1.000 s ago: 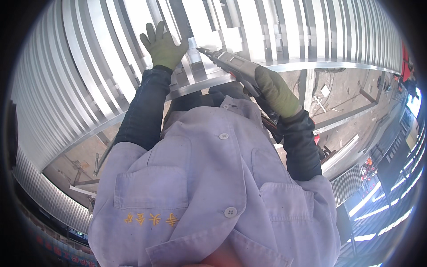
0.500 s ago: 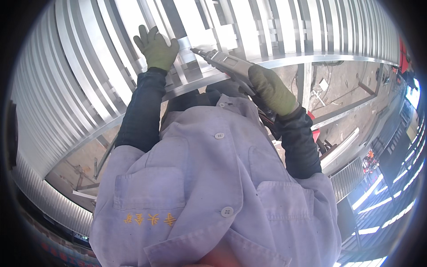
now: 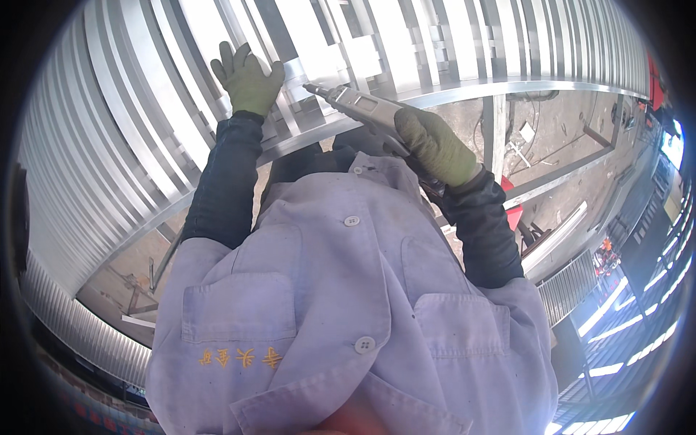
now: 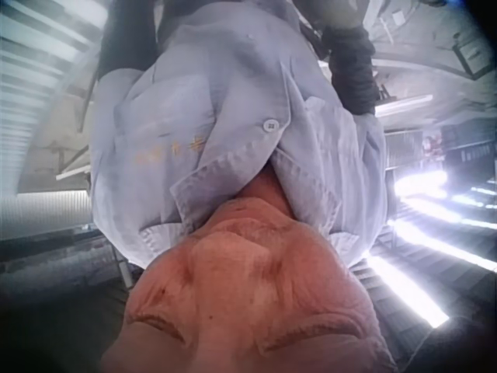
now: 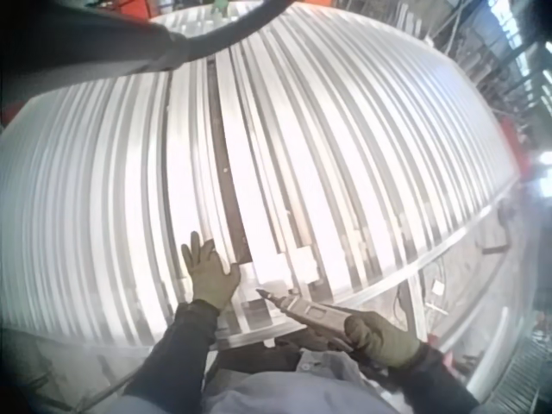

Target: The person welds metal frame components using a handheld welding tool. They repeatedly position the tool at joints, apply welds, and move to adjacent sections of the frame. The person wears gloves and a work jacket while working on a large metal structure.

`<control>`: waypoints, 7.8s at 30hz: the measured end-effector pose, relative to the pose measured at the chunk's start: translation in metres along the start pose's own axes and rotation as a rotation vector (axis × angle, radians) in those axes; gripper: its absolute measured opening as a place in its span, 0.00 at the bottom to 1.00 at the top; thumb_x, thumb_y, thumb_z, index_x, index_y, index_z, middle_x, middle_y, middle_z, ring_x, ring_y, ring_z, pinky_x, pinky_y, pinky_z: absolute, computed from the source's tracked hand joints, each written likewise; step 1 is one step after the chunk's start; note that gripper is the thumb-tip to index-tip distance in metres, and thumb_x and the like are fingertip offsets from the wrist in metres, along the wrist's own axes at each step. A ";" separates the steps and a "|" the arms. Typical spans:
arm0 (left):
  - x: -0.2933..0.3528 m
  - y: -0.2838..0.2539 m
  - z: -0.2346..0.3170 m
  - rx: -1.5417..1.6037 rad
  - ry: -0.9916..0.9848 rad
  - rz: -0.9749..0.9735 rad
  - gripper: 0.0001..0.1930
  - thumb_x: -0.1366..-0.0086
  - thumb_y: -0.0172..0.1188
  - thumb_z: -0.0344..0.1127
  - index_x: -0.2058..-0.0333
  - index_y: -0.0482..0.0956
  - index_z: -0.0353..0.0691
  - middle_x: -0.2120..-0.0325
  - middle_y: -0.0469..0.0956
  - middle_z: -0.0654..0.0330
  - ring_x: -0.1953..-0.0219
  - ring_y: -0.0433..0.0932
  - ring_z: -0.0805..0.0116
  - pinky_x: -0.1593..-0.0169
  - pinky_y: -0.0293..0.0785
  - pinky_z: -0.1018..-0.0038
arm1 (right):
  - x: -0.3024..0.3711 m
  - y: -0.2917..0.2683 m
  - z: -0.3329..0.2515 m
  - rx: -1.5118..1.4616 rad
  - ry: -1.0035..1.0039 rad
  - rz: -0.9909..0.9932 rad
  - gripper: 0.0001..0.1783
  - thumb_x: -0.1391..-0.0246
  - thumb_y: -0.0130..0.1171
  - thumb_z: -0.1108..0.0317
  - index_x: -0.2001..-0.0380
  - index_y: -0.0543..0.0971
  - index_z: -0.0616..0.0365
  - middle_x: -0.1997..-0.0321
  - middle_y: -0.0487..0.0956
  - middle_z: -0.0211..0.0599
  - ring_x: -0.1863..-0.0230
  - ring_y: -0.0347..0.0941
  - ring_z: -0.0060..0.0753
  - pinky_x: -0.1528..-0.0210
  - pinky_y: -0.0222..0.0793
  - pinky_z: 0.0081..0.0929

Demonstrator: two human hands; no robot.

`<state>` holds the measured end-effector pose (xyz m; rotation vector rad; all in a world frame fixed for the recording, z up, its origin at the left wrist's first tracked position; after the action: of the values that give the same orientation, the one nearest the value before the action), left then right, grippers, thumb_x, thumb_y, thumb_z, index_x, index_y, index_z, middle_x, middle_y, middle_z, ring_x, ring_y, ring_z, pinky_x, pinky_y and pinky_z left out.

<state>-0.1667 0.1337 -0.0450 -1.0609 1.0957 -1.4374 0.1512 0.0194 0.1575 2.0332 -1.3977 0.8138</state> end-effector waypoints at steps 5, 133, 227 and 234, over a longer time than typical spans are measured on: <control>-0.001 0.001 0.000 0.012 0.004 0.021 0.30 0.30 0.67 0.60 0.57 0.89 0.31 0.28 0.76 0.49 0.13 0.49 0.40 0.14 0.36 0.34 | -0.001 0.005 -0.007 0.019 -0.027 -0.013 0.52 0.24 0.54 0.24 0.29 0.79 0.69 0.38 0.84 0.42 0.39 0.80 0.34 0.34 0.78 0.34; -0.021 0.001 0.005 -0.046 -0.151 -0.119 0.32 0.30 0.64 0.59 0.53 0.90 0.29 0.25 0.72 0.51 0.13 0.40 0.33 0.14 0.28 0.32 | -0.011 -0.025 -0.024 0.223 -0.029 -0.001 0.65 0.34 0.42 0.09 0.32 0.81 0.66 0.52 0.89 0.44 0.52 0.87 0.34 0.49 0.83 0.33; -0.019 -0.005 0.008 0.044 -0.181 -0.068 0.39 0.25 0.59 0.59 0.39 0.81 0.20 0.28 0.70 0.45 0.13 0.43 0.33 0.12 0.30 0.35 | -0.154 0.011 -0.100 0.752 0.133 -0.591 0.61 0.36 0.43 0.07 0.56 0.87 0.65 0.69 0.78 0.36 0.65 0.81 0.35 0.57 0.79 0.41; -0.022 -0.007 0.008 0.046 -0.205 -0.130 0.39 0.26 0.61 0.59 0.39 0.81 0.20 0.28 0.70 0.46 0.13 0.43 0.34 0.12 0.30 0.35 | -0.149 0.007 -0.102 0.753 0.105 -0.563 0.58 0.32 0.44 0.11 0.45 0.88 0.64 0.68 0.77 0.36 0.66 0.80 0.34 0.58 0.79 0.41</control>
<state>-0.1581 0.1549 -0.0382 -1.2354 0.8563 -1.4124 0.0844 0.1830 0.1176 2.6832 -0.4025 1.2674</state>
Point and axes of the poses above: each hand's wrist, its own x-axis away from the middle knuckle, its own y-axis out of the palm, z = x × y, the point moved 4 cm from there along -x, towards the middle knuckle
